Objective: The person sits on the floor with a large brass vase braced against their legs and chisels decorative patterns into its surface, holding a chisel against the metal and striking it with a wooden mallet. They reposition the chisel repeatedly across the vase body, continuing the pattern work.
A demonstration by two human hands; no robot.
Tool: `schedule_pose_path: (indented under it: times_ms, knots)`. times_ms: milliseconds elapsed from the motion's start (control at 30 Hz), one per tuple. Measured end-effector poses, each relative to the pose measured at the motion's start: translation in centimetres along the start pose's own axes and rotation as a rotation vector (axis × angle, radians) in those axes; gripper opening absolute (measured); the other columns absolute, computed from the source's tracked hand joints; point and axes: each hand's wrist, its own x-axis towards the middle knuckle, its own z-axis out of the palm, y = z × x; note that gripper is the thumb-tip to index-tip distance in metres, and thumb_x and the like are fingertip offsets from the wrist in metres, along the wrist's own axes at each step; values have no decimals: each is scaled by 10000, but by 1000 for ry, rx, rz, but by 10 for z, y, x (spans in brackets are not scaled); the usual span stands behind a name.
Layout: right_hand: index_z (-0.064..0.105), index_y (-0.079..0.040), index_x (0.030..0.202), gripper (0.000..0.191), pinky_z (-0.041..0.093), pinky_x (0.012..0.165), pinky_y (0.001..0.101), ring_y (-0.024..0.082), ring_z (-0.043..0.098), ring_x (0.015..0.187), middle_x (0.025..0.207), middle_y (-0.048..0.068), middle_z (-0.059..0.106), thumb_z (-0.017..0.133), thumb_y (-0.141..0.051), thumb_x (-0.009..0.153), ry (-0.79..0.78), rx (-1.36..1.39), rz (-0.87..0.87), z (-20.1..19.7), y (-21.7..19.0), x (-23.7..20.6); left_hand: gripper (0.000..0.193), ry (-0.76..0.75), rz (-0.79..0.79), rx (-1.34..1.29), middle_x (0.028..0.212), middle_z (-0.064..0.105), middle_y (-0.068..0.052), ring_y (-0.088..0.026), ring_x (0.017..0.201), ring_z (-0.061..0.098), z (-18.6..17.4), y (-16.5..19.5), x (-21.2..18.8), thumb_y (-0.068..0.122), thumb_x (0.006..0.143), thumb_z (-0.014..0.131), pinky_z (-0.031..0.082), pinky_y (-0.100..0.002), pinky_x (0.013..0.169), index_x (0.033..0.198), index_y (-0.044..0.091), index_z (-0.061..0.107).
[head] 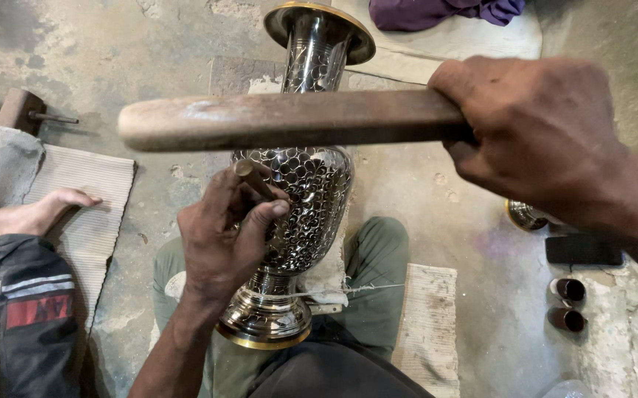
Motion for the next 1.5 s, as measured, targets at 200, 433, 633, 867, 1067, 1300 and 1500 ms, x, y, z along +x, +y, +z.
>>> schedule_pose_path:
  times_ms: [200, 433, 633, 867, 1067, 1300, 1500]
  knots:
    - [623, -26, 1053, 289, 516, 567, 380, 222, 628, 584, 710, 108, 653, 775, -147, 839, -2, 312, 20, 4, 0, 4, 301, 72, 25, 7, 982, 782, -112, -177, 908, 802, 6, 6, -2, 28, 1013, 676, 690, -280, 799, 1292, -10, 569]
    - [609, -34, 1070, 337, 518, 574, 421, 285, 649, 621, 698, 114, 648, 770, -162, 802, 25, 280, -18, 3, -6, 8, 334, 84, -11, -8, 982, 786, -116, -163, 908, 793, 5, 7, -3, -15, 986, 698, 657, -265, 808, 1294, -24, 571]
    - [596, -32, 1063, 267, 485, 526, 373, 219, 589, 546, 659, 78, 611, 715, -152, 856, 50, 338, -56, 2, -7, 11, 370, 89, 8, -16, 998, 776, -129, -154, 925, 784, 5, 5, -2, -33, 993, 679, 654, -261, 828, 1338, -24, 548]
    - [569, -59, 1028, 184, 466, 460, 369, 201, 567, 488, 660, 61, 609, 681, -175, 940, -73, 281, -9, 7, -8, 9, 370, 44, -15, -14, 972, 795, -97, -147, 894, 797, 3, 3, 1, -14, 997, 675, 678, -258, 793, 1346, 6, 555]
    - [556, -55, 1055, 236, 460, 465, 376, 205, 545, 482, 651, 66, 592, 690, -172, 900, -42, 230, -36, 5, -8, 10, 353, 37, 16, -26, 979, 787, -106, -166, 902, 797, 2, 2, 1, -1, 994, 676, 681, -278, 803, 1333, 6, 576]
    - [555, -65, 989, 201, 443, 413, 382, 207, 520, 437, 632, 70, 588, 689, -154, 868, -110, 179, -3, 9, -6, 6, 461, 16, 46, -25, 983, 780, -101, -159, 890, 789, 1, -2, 1, 5, 1000, 670, 691, -287, 807, 1428, 13, 500]
    - [568, -70, 991, 137, 420, 381, 342, 180, 496, 426, 631, 43, 577, 653, -148, 917, -124, 150, -15, 17, -1, 1, 410, 17, 85, -14, 1032, 765, -118, -171, 929, 793, 1, -2, 2, 2, 1010, 670, 706, -291, 824, 1398, 51, 547]
